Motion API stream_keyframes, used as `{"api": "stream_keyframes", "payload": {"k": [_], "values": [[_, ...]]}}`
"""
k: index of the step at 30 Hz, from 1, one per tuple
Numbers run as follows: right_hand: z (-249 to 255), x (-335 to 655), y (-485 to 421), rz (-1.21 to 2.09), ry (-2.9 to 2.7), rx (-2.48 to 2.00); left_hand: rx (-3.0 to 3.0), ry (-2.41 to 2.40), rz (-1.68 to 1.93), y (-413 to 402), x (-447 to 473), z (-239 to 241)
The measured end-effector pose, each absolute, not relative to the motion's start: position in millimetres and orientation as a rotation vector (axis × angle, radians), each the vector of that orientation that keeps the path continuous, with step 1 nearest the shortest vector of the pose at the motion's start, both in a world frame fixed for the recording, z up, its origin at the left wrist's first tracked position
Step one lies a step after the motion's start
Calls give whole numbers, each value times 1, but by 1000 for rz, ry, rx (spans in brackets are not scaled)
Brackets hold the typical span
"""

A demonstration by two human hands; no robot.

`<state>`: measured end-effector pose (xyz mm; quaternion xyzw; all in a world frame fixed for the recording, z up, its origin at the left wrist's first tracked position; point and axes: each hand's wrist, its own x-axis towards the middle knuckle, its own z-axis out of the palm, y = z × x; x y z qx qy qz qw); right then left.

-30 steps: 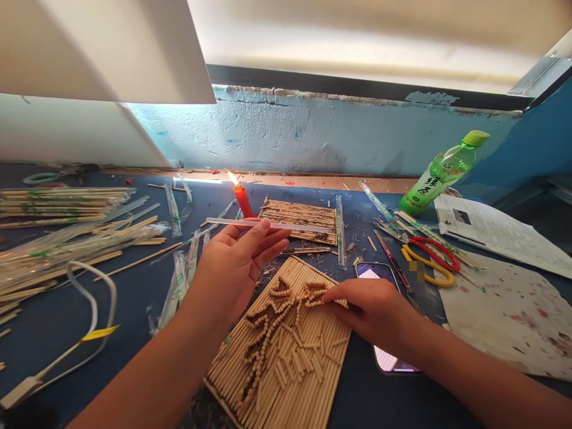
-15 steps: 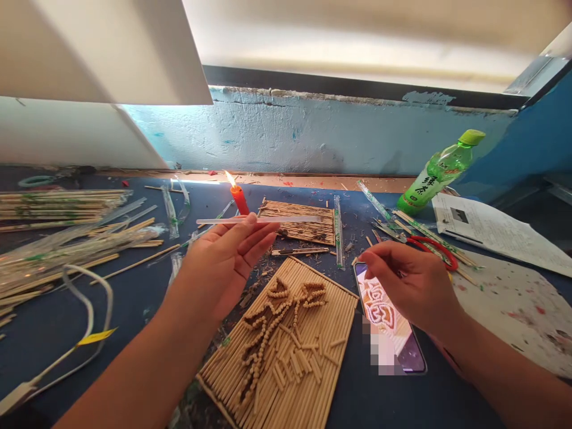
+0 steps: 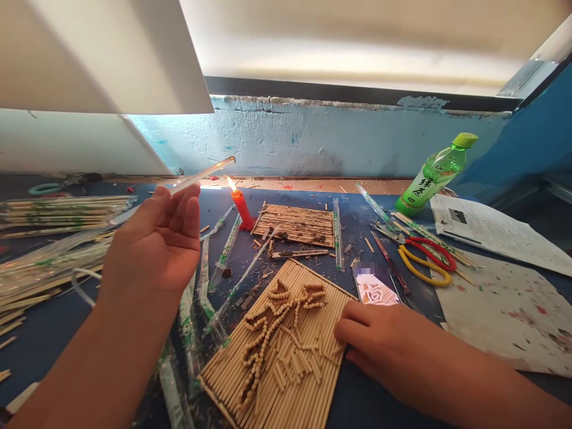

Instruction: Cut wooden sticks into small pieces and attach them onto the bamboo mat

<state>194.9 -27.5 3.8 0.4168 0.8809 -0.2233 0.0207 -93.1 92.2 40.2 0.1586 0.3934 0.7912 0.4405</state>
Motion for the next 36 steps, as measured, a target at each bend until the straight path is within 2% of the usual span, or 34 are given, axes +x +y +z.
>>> {"api": "stream_keyframes", "payload": {"k": [11,20,26,30,34,36], "values": [[-6,194,-37,-508,2755,1243,330,1004,1936,94,-93,41],[15,184,-35,-624,2680,1161,324,1037,1926,98,-99,39],[9,192,-32,-675,2799,1281,352,1075,1928,100,-103,34],[10,202,-22,-663,2914,1538,374,1098,1931,99,-103,32],[17,212,-10,-782,3009,2208,368,1125,1936,101,-106,30],[21,216,-5,-963,2956,2546,354,1134,1940,102,-108,30]]}}
